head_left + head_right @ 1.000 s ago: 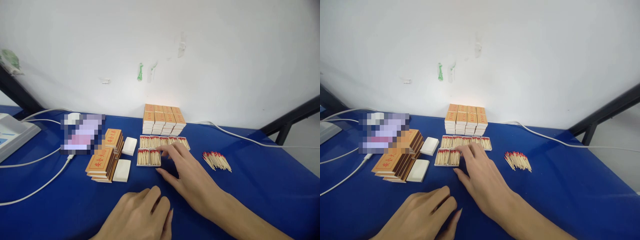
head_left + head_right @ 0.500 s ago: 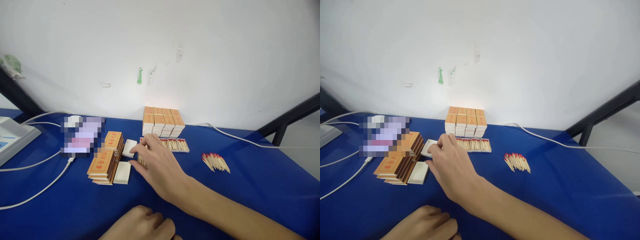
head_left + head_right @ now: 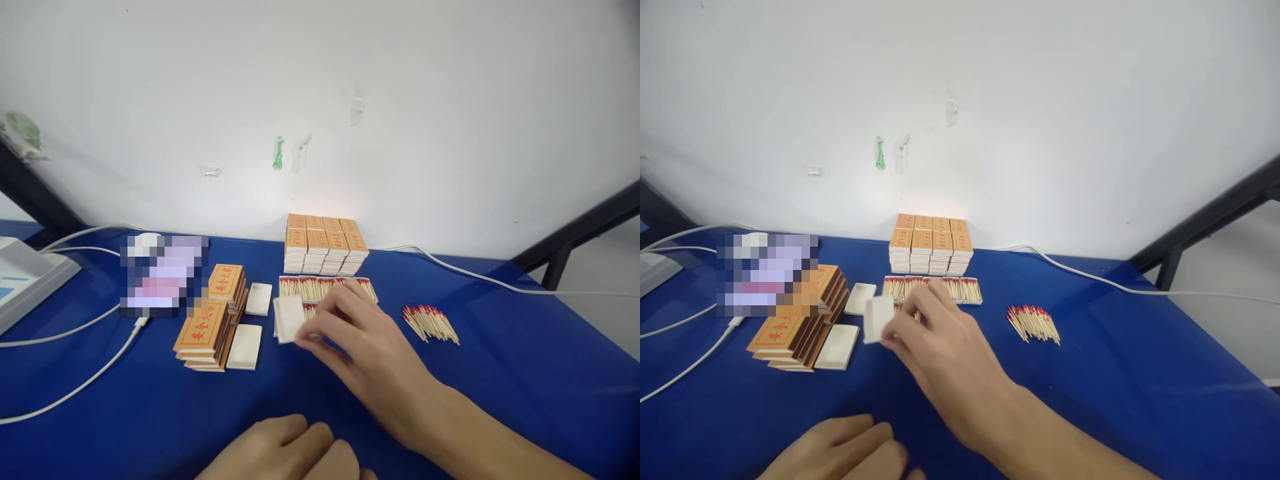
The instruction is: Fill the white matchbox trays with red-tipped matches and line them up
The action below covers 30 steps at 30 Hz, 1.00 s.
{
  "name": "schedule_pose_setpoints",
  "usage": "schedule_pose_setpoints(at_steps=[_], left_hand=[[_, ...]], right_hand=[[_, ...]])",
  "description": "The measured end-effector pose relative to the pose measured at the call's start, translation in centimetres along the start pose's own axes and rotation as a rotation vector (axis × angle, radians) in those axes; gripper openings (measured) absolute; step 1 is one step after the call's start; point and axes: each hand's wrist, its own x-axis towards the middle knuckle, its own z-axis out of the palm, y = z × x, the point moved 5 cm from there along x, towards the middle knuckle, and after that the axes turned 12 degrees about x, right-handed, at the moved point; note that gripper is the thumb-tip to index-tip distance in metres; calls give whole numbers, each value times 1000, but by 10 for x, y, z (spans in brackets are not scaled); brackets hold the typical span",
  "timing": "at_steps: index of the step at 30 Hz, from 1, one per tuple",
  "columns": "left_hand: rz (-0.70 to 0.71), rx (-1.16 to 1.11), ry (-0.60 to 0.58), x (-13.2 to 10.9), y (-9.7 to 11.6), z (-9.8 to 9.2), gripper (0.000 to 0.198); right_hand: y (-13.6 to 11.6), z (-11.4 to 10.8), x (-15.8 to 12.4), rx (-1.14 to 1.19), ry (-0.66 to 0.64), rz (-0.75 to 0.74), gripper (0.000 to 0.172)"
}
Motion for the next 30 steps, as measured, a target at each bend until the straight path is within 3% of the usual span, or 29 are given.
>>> schedule_pose_setpoints(at_steps=[5, 9, 11, 15, 17, 20, 23, 26, 30], left_hand=[[-85, 21, -23, 10, -7, 2, 21], [-92, 2, -22, 12, -9, 1, 30], [-89, -11, -8, 11, -9, 0, 32], [-89, 10, -8, 10, -9, 1, 37], [-89, 4, -11, 10, -8, 1, 35], [-119, -26, -11, 7, -9, 0, 35], [-144, -55, -31, 3, -9, 0, 33], [-148, -82, -43, 1, -10, 1, 32], [-155, -115, -39, 2, -11, 2, 34]], right_hand=[[9, -31, -53, 4, -203, 111, 23], [20, -36, -73, 128, -264, 424, 23], [18, -38, -77, 98, -263, 410, 25], [13, -43, -85, 72, -354, 242, 34], [20, -50, -88, 125, -287, 276, 31], [42, -70, -95, 1, 65, 425, 20], [65, -88, -111, -353, 402, 601, 40], [80, -86, -120, -505, 389, 680, 60], [87, -80, -123, -530, 314, 694, 65]])
